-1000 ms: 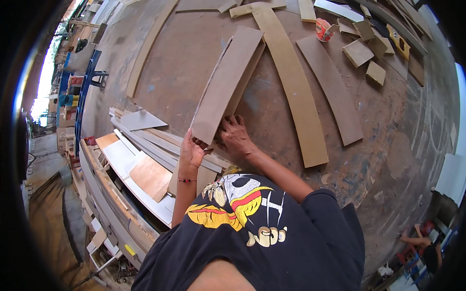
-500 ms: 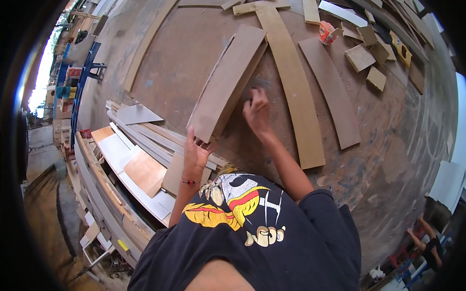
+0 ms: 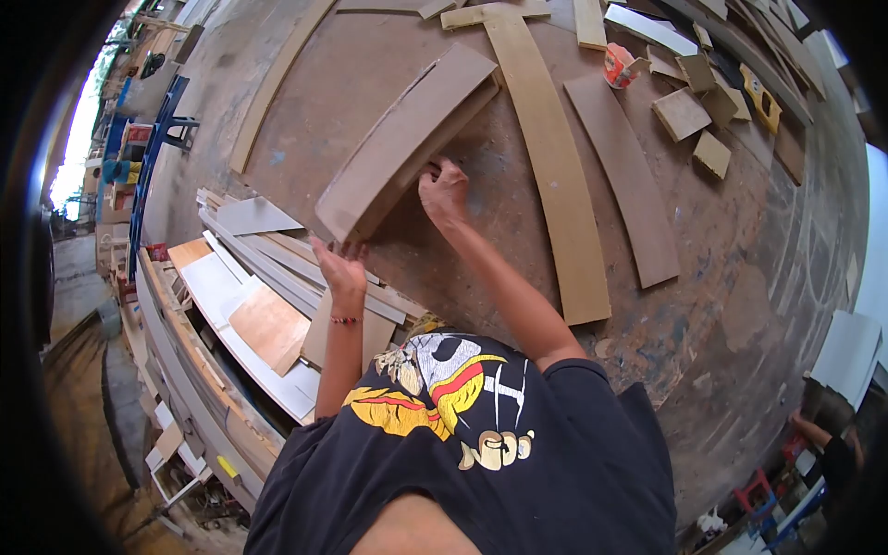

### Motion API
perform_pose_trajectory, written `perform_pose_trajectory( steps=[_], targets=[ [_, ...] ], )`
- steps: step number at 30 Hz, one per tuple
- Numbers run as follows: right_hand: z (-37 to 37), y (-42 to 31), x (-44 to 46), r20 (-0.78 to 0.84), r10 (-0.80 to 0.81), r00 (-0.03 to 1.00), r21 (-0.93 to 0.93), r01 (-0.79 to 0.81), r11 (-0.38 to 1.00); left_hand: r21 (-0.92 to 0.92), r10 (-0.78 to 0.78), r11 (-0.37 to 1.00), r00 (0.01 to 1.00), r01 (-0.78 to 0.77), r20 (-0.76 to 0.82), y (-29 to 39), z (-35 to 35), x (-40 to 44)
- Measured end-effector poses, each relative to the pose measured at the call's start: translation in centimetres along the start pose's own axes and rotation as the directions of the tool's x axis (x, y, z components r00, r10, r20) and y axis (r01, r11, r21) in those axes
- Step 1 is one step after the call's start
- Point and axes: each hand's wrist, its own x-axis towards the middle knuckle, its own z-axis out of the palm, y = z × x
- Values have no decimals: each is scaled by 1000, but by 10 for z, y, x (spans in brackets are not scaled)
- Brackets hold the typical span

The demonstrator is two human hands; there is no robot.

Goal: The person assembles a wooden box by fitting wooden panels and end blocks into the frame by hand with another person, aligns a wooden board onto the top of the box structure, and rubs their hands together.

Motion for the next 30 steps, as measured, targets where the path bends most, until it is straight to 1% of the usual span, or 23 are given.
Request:
perform_pose_trajectory(
  steps=[1,3,4,5,6,7,8,10,11,12,14,15,17,18,19,20,21,22,24,25,27,29,30],
  targets=[
    [4,0,1,4,-5,1000,-1,5,1000,-12,24,1000,1000,-24,-15,5,0,11],
    [17,0,4,158,13,987,165,-40,986,-30,45,999,998,-46,-33,17,2,34],
    [24,4,5,170,-43,985,143,18,990,-112,59,992,996,-65,-60,22,5,44],
    [25,8,9,179,-42,983,138,18,990,-194,71,977,993,-88,-90,25,5,51],
    [26,14,15,211,-53,976,138,24,990,-201,71,976,993,-90,-99,25,6,54],
    [22,13,18,243,-64,968,138,30,990,-148,114,981,990,-126,-89,27,6,56],
    [13,12,23,206,-54,977,108,32,994,-97,158,981,985,-165,-75,28,6,57],
    [-15,1,37,-8,29,1000,12,-29,1000,-69,186,980,981,-189,-47,18,-2,61],
    [-24,4,47,-141,-33,990,-10,32,999,-33,209,977,978,-209,-7,11,-5,63],
    [-32,8,60,-271,-98,958,-40,90,995,-42,207,977,978,-208,-15,5,-6,64],
    [-48,24,92,-247,-118,962,6,123,992,-76,233,966,962,-245,-142,-5,-4,65],
    [-54,22,101,-239,-128,962,-5,130,991,-88,227,966,962,-242,-150,-8,-5,65],
    [-64,17,118,-172,-250,953,-78,240,968,102,305,949,951,-299,-54,-11,-8,65],
    [-67,17,127,-95,-221,971,-25,220,975,90,304,950,950,-298,-64,-11,-7,64],
    [-68,19,136,-82,-231,969,-30,230,973,155,386,910,922,-384,16,-11,-5,64],
    [-68,21,142,-42,-238,970,44,240,970,214,458,857,884,-468,99,-11,-5,63],
    [-68,20,145,-2,-246,969,119,244,962,207,459,860,884,-467,84,-11,-5,63],
    [-69,19,150,12,-252,968,116,249,962,172,473,859,876,-482,89,-10,-3,63],
    [-69,16,153,86,-223,971,266,193,944,138,489,857,868,-496,81,-9,-1,61],
    [-69,7,149,96,-226,969,266,194,944,126,523,839,848,-530,87,-9,2,59],
    [-71,-8,142,128,-124,984,241,91,966,112,561,816,824,-567,82,-4,2,57],
    [-70,-2,149,158,-136,978,242,95,966,152,501,839,851,-522,158,1,0,55],
    [-71,0,151,176,-143,974,244,98,965,151,503,839,851,-523,150,4,0,53]
  ],
)
